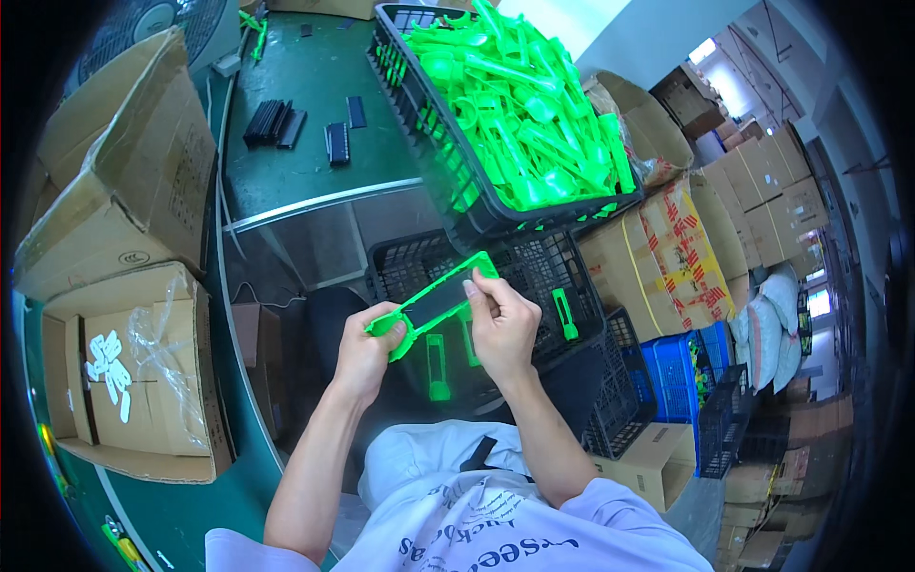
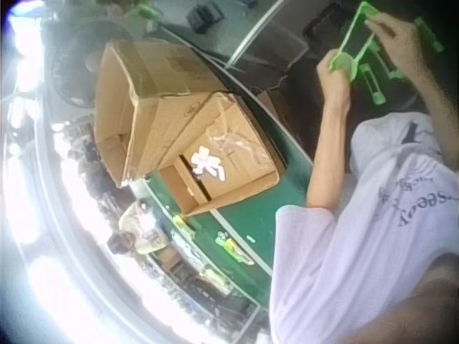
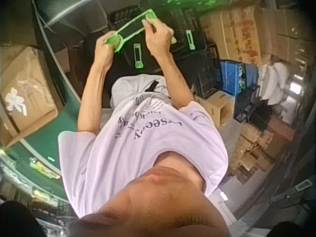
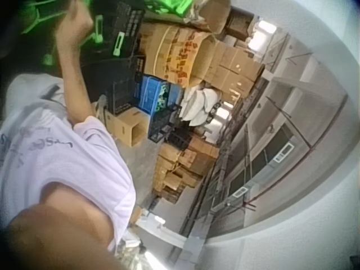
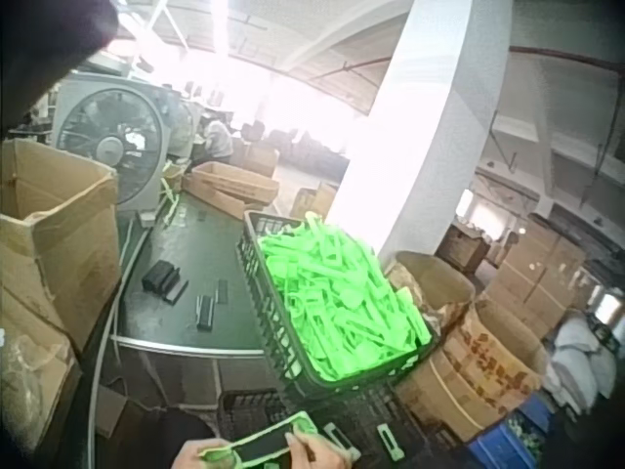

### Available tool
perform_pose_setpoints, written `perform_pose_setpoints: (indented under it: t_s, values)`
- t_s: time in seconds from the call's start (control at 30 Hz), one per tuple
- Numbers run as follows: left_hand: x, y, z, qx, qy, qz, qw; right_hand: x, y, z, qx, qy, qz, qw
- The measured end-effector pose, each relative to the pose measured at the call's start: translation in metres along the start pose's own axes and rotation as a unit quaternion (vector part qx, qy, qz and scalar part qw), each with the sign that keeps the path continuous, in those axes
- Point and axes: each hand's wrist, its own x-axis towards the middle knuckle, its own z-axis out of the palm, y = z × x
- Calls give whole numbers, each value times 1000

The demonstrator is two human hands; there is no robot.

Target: The person assembles green plastic housings by hand, inserting a rectangular black component into each housing, then placing the finished pieces into a plastic crate.

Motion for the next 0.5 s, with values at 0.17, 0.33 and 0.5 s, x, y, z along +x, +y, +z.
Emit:
perform_pose_setpoints:
  t_s: [0.17,0.33,0.5]
  values:
    - [-1,-1,2,46,4,-26,999,10,-13,-25,-184,4,-49,982]
    - [-1,4,6,49,-35,-43,997,28,21,-53,31,-231,209,950]
    - [-4,12,12,17,-26,-17,999,29,12,-56,2,-263,239,935]
